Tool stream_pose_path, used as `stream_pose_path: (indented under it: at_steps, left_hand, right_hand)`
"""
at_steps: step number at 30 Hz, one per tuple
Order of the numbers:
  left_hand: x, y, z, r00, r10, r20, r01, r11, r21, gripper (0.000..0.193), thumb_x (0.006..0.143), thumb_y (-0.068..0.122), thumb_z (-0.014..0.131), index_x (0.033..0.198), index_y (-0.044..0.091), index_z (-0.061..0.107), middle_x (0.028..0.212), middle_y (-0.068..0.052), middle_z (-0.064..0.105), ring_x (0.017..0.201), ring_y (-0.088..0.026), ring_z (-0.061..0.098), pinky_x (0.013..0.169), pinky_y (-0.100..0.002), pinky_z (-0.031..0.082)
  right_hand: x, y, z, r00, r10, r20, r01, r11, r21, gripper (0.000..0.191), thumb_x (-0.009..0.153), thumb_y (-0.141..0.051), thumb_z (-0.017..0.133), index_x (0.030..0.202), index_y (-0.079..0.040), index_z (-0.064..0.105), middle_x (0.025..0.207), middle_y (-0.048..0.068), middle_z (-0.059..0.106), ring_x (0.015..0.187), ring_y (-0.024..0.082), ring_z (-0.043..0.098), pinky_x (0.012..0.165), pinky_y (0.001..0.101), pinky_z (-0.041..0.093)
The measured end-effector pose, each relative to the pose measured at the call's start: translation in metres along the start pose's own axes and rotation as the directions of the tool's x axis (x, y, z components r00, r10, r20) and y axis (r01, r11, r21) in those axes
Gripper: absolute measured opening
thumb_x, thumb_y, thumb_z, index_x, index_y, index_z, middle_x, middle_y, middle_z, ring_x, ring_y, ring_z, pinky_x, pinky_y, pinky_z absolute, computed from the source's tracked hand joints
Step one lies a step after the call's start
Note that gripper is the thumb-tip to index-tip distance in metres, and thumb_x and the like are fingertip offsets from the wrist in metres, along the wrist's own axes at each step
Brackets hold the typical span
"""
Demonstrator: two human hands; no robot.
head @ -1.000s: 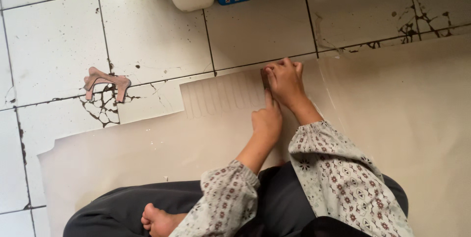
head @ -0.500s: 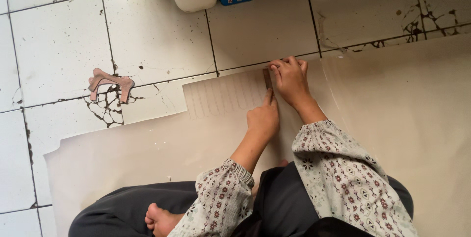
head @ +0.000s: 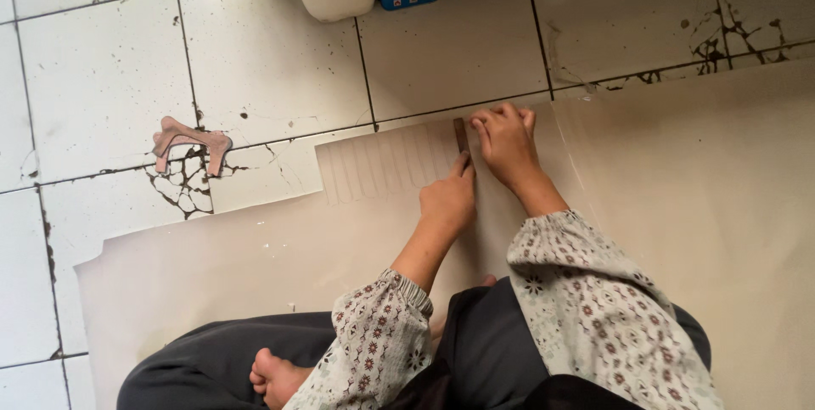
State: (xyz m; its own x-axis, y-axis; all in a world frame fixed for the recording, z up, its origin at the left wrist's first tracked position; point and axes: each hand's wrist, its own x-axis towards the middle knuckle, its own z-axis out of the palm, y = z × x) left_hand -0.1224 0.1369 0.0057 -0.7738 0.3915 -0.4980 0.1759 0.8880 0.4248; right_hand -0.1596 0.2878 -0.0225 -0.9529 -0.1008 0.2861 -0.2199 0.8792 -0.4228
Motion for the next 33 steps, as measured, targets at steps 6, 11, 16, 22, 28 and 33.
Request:
stream_pose_path:
  at_steps: [6, 11, 16, 22, 28, 33]
  left_hand:
    - [0.002, -0.018, 0.006, 0.998, 0.035, -0.058, -0.042, 0.992, -0.121, 0.053, 0.087, 0.011, 0.057, 0.139, 0.023, 0.054, 0.161, 0.010, 0.036, 0.105, -0.034, 0.071, 0.088, -0.051, 0.056]
    - [0.012, -0.033, 0.010, 0.988, 0.095, -0.122, -0.120, 0.969, -0.214, 0.040, 0.086, 0.011, 0.059, 0.124, 0.024, 0.064, 0.157, 0.009, 0.044, 0.110, -0.030, 0.070, 0.089, -0.048, 0.056]
    - [0.013, -0.035, 0.007, 0.988, 0.075, -0.136, -0.105, 0.968, -0.229, 0.043, 0.085, 0.010, 0.058, 0.123, 0.026, 0.066, 0.154, 0.011, 0.046, 0.110, -0.034, 0.067, 0.091, -0.047, 0.056]
    - [0.014, -0.034, 0.006, 0.985, 0.039, -0.169, -0.071, 0.980, -0.185, 0.043, 0.087, 0.013, 0.060, 0.126, 0.029, 0.066, 0.150, 0.014, 0.050, 0.124, -0.034, 0.053, 0.100, -0.050, 0.048]
    - [0.027, -0.032, 0.031, 0.799, -0.013, -0.601, -0.139, 0.969, -0.206, 0.041, 0.095, 0.015, 0.059, 0.135, 0.020, 0.064, 0.146, 0.006, 0.056, 0.143, -0.028, 0.048, 0.116, -0.048, 0.035]
    - [0.027, -0.043, 0.053, 0.667, 0.147, -0.730, -0.229, 0.973, -0.013, 0.057, 0.093, 0.017, 0.058, 0.149, 0.010, 0.052, 0.161, -0.004, 0.044, 0.154, -0.029, 0.032, 0.122, -0.051, 0.026]
  right_hand:
    - [-0.037, 0.000, -0.022, 0.984, -0.106, 0.142, 0.105, 0.994, 0.011, 0.013, 0.100, -0.020, 0.064, 0.103, -0.011, 0.073, 0.099, 0.004, 0.073, 0.110, 0.025, 0.060, 0.101, 0.0472, 0.035]
    - [-0.059, -0.004, -0.035, 0.975, -0.126, 0.182, 0.113, 0.990, 0.081, 0.010, 0.099, -0.018, 0.065, 0.101, -0.013, 0.073, 0.098, 0.003, 0.073, 0.113, 0.024, 0.061, 0.100, 0.0467, 0.037]
    - [-0.053, -0.008, -0.031, 0.976, -0.130, 0.173, 0.115, 0.989, 0.096, 0.011, 0.097, -0.017, 0.064, 0.102, -0.011, 0.072, 0.097, 0.002, 0.075, 0.113, 0.025, 0.061, 0.101, 0.0480, 0.036]
    - [-0.046, -0.012, -0.020, 0.990, -0.050, 0.129, 0.039, 0.995, 0.090, 0.012, 0.101, -0.018, 0.061, 0.097, -0.012, 0.071, 0.096, 0.003, 0.074, 0.109, 0.023, 0.063, 0.102, 0.0468, 0.039]
    - [-0.036, -0.001, 0.003, 0.983, -0.148, 0.110, 0.157, 0.984, -0.078, 0.023, 0.088, -0.017, 0.060, 0.105, -0.017, 0.076, 0.109, 0.010, 0.067, 0.103, 0.029, 0.060, 0.079, 0.0437, 0.051]
    - [-0.035, 0.026, 0.023, 0.977, -0.214, 0.025, 0.213, 0.943, -0.255, 0.013, 0.084, -0.020, 0.069, 0.095, -0.014, 0.075, 0.097, 0.005, 0.069, 0.100, 0.026, 0.063, 0.077, 0.0413, 0.056]
